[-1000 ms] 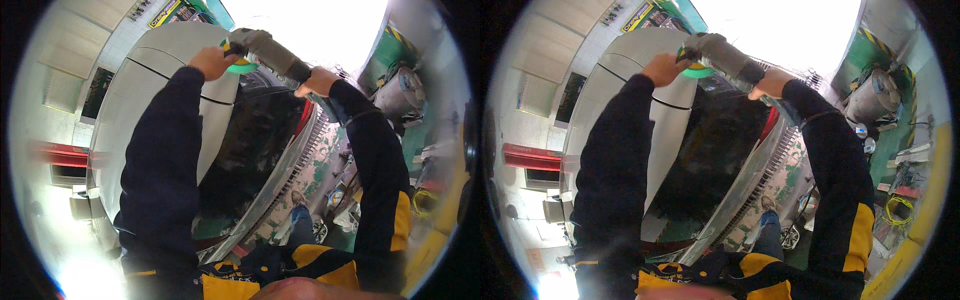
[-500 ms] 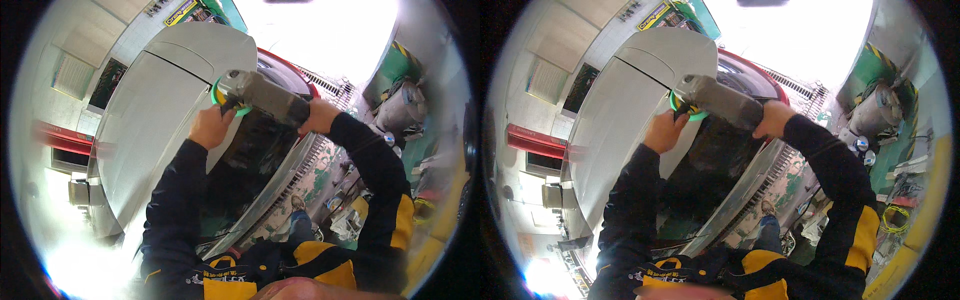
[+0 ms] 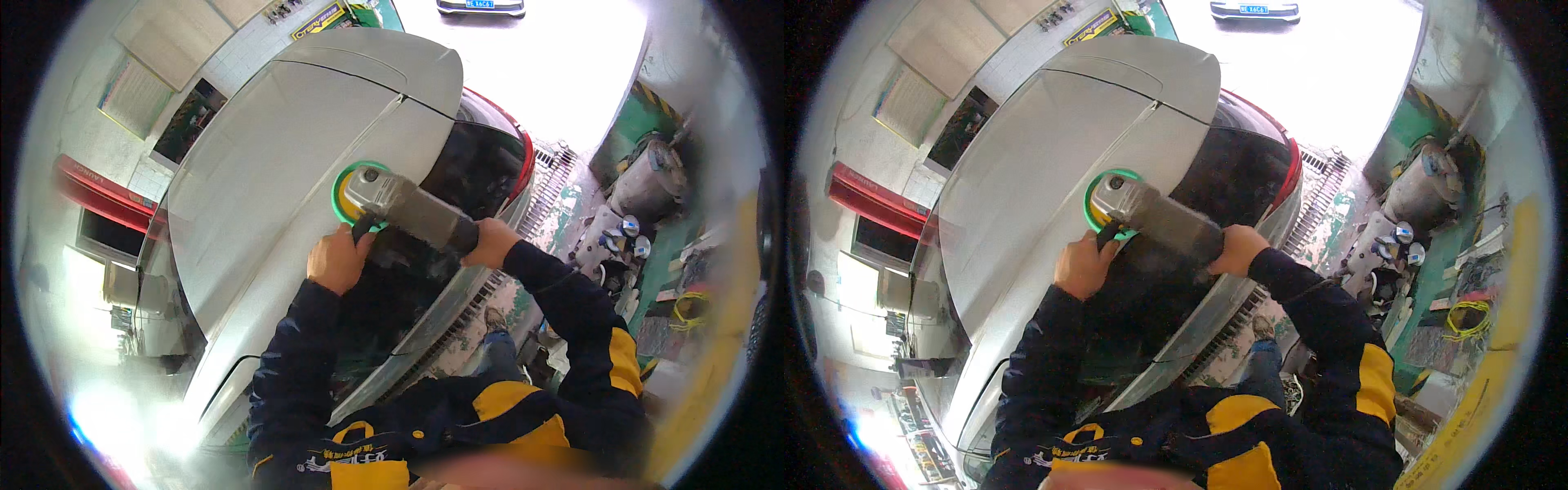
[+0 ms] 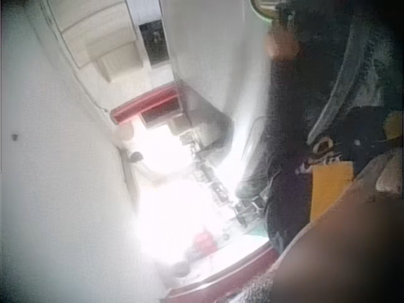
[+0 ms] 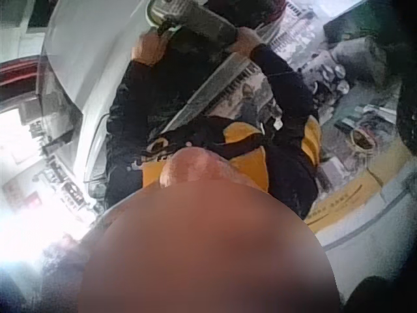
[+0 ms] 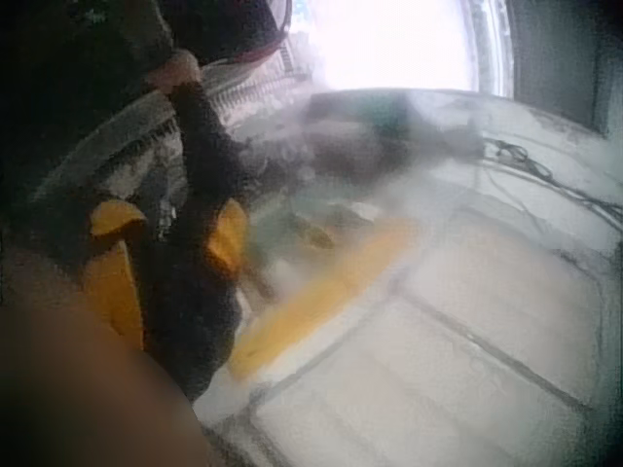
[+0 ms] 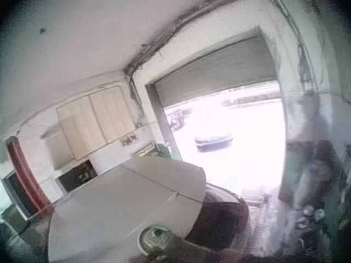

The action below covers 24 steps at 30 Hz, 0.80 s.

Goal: The person uses a rotary polisher with a green pad to buff the rear trunk lid of a silver car. They apply polish from a bottle, spread it with a cloth, and continue polishing the surface in overlapping passes.

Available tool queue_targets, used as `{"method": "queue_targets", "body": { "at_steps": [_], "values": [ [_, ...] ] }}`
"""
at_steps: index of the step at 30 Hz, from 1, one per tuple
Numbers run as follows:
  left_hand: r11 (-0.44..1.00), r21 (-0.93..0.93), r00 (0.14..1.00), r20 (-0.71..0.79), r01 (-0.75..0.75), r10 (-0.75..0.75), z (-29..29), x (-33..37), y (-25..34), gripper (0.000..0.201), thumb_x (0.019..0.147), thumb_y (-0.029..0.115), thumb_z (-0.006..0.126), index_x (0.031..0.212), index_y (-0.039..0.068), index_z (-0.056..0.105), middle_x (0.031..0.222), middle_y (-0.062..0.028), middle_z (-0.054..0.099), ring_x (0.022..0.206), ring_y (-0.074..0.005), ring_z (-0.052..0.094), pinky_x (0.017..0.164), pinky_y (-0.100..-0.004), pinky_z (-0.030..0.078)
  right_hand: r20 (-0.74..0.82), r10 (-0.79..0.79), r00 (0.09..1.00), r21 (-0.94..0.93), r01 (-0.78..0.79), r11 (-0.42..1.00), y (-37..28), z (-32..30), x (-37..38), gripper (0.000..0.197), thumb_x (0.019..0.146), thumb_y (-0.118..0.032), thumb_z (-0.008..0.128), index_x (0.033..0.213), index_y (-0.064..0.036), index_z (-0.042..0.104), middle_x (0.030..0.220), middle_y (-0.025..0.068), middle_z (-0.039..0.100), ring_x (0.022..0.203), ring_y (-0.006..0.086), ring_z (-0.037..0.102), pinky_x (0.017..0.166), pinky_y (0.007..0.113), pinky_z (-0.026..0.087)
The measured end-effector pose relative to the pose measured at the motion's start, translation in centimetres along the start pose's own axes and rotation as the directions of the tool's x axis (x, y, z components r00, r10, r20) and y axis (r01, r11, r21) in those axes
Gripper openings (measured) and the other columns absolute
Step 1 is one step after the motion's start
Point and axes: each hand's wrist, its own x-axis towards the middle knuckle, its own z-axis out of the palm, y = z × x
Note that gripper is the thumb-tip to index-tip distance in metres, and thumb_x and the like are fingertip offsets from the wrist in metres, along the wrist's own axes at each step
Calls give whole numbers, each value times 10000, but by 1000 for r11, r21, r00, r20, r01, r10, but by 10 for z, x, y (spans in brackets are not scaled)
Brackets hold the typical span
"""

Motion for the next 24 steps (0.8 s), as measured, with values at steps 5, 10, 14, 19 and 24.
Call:
{"method": "queue_targets", "body": {
  "at_steps": [5, 10, 14, 19, 24],
  "values": [
    [992, -37, 992, -37, 120, -122, -7, -93, -70, 478, 1049, 474, 658, 1067, -4, 657, 885, -295, 751, 850, -501, 740, 763, -594, 584, 32, -127, 991, -107, 130, 986, -66, 66, -24, 571, 698, -451, 878, 1024, 11, 798, 977, 271, 774, 997, 449, 752, 893, 513, 602],
    [989, -77, 988, -75, 128, -133, -7, -108, -87, 490, 1045, 480, 666, 1065, -10, 643, 873, -304, 747, 845, -503, 740, 747, -598, 587, 83, -117, 990, -186, 131, 974, -89, 64, -20, 536, 719, -434, 867, 1007, 13, 799, 972, 280, 764, 999, 454, 749, 895, 508, 600],
    [992, -93, 993, -75, 83, -90, 1, -60, -59, 504, 1051, 492, 656, 1062, -11, 644, 875, -300, 749, 838, -507, 739, 740, -598, 588, 45, -107, 993, -186, 113, 976, -64, 22, -5, 544, 697, -430, 889, 978, 29, 807, 958, 294, 759, 971, 438, 762, 865, 503, 605],
    [998, -63, 1000, -28, -4, 2, 8, 55, -2, 497, 1064, 484, 639, 1075, -13, 652, 891, -310, 738, 889, -531, 720, 768, -617, 562, -73, -49, 996, -212, 33, 977, -12, -56, 35, 570, 655, -413, 931, 970, 46, 809, 930, 286, 771, 941, 426, 775, 857, 497, 613],
    [990, -30, 991, -19, -136, 135, 8, 169, 67, 582, 1072, 557, 600, 1036, -19, 678, 915, -305, 744, 906, -524, 722, 791, -612, 560, -149, 99, 984, -156, -122, 980, 34, -131, 72, 584, 647, -391, 961, 987, 59, 808, 888, 268, 777, 882, 389, 791, 799, 476, 614]
  ]
}}
